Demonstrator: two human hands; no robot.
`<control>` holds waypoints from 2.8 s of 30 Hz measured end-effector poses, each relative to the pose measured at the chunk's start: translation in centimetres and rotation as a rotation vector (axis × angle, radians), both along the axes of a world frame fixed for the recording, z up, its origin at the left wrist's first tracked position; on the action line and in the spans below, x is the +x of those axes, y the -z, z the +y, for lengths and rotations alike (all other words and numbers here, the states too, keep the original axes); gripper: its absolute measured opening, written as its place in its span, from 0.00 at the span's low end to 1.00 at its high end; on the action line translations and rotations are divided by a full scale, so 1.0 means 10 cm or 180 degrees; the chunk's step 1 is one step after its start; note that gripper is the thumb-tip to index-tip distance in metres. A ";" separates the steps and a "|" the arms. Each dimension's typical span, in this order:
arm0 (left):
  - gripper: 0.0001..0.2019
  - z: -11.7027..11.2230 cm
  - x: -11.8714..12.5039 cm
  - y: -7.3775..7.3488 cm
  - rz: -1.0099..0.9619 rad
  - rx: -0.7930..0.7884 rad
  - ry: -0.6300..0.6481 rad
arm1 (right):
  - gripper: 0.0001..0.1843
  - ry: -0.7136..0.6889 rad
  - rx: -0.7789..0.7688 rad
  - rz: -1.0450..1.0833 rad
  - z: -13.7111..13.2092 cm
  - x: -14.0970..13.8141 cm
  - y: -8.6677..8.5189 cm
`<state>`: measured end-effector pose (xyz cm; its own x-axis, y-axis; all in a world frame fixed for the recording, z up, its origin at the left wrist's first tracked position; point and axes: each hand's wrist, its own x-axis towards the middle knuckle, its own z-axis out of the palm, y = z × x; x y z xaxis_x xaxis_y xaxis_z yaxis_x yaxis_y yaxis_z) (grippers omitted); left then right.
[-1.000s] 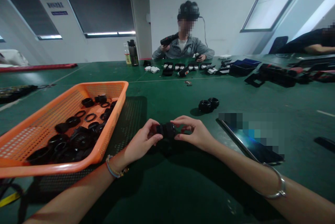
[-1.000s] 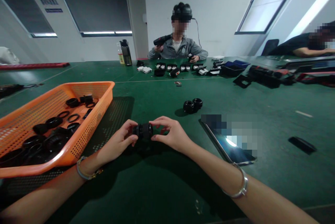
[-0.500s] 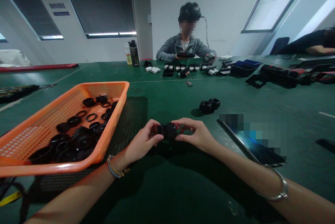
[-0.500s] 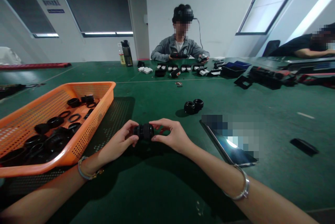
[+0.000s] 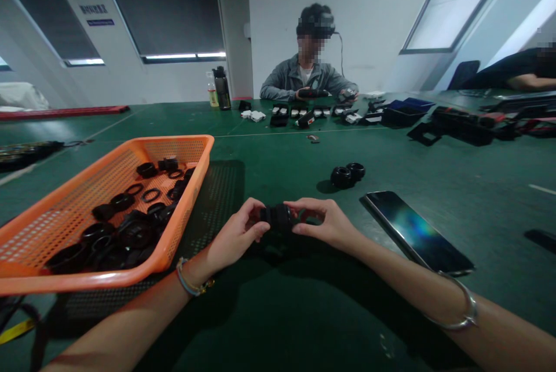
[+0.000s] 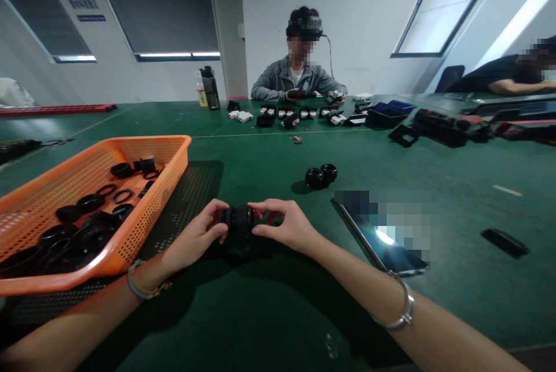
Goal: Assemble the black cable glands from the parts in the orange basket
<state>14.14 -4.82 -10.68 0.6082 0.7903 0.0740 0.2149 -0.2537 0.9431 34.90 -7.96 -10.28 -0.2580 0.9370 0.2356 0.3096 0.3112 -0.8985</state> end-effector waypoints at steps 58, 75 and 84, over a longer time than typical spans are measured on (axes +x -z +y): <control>0.08 -0.01 0.01 -0.01 -0.0052 0.0027 0.0006 | 0.20 0.0125 -0.0146 0.0204 -0.03 -0.04 -0.01; 0.09 0.01 -0.01 0.02 -0.0034 0.0028 0.0070 | 0.18 0.0012 -0.0363 0.0142 -0.04 -0.05 -0.04; 0.09 0.02 0.01 0.03 -0.0090 -0.0029 0.0079 | 0.21 0.0086 -0.0216 0.0128 -0.03 -0.06 -0.01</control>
